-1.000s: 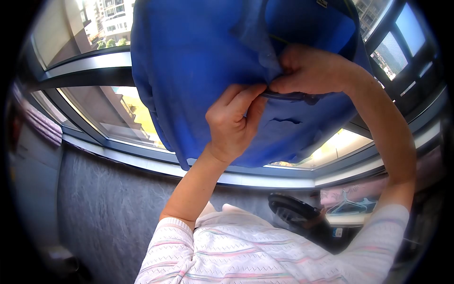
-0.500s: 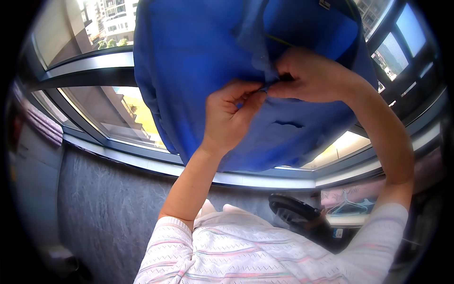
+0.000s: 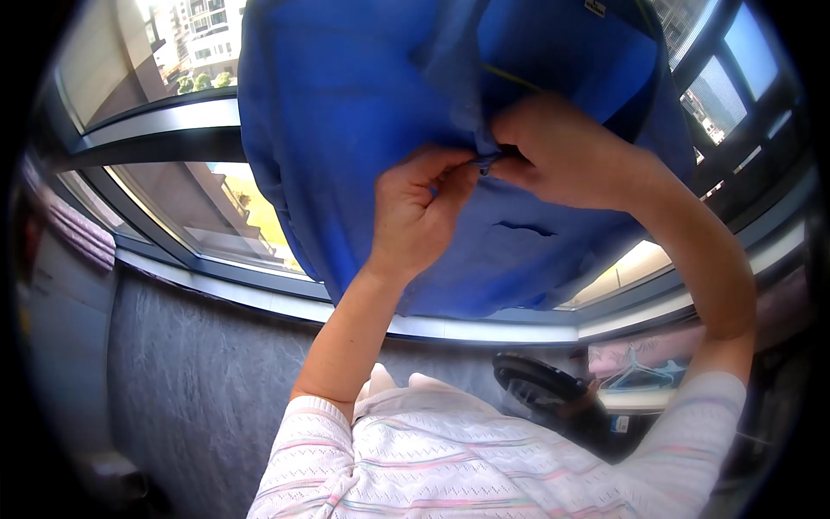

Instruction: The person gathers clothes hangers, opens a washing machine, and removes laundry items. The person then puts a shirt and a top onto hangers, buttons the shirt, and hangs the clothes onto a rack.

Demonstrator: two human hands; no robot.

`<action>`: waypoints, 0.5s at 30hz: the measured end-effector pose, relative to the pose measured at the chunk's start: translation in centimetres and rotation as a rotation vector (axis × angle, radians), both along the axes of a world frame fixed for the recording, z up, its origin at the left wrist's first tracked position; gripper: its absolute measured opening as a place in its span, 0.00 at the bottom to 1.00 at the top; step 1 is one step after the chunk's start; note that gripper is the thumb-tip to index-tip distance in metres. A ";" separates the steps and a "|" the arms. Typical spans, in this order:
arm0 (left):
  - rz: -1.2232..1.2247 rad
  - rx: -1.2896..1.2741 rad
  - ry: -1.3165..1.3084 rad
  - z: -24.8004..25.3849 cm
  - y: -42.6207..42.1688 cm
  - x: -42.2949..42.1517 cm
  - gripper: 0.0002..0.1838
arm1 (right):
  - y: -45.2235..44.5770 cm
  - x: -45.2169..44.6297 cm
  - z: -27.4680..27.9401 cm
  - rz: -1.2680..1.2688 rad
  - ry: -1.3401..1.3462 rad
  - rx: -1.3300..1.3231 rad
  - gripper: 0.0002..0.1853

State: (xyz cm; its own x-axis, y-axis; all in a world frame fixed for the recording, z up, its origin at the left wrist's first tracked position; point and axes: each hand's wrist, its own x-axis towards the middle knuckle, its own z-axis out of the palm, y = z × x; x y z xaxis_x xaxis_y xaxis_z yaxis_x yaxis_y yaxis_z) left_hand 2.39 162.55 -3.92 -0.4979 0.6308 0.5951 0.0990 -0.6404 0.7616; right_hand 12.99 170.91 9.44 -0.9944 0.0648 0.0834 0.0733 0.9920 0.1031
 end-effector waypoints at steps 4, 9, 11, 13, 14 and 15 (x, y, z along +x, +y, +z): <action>-0.041 -0.027 -0.032 -0.1 0.1 -0.3 0.05 | -0.5 0.2 -0.6 -0.027 -0.008 0.091 0.09; -0.258 -0.020 -0.272 0.1 0.0 -0.6 0.07 | -0.6 0.2 -1.0 -0.051 -0.006 0.159 0.08; -0.320 -0.005 -0.289 0.0 -0.1 -1.0 0.07 | -0.8 0.2 -0.4 -0.041 0.006 0.061 0.08; -0.318 0.000 -0.271 0.0 -0.2 -0.9 0.07 | -0.9 0.3 0.2 -0.050 0.004 -0.037 0.07; -0.282 -0.001 -0.244 0.2 -0.3 -0.7 0.07 | -0.8 0.4 0.5 -0.062 -0.005 -0.085 0.07; -0.247 -0.002 -0.216 0.2 -0.4 -0.6 0.06 | -0.7 0.4 0.6 -0.075 -0.013 -0.132 0.07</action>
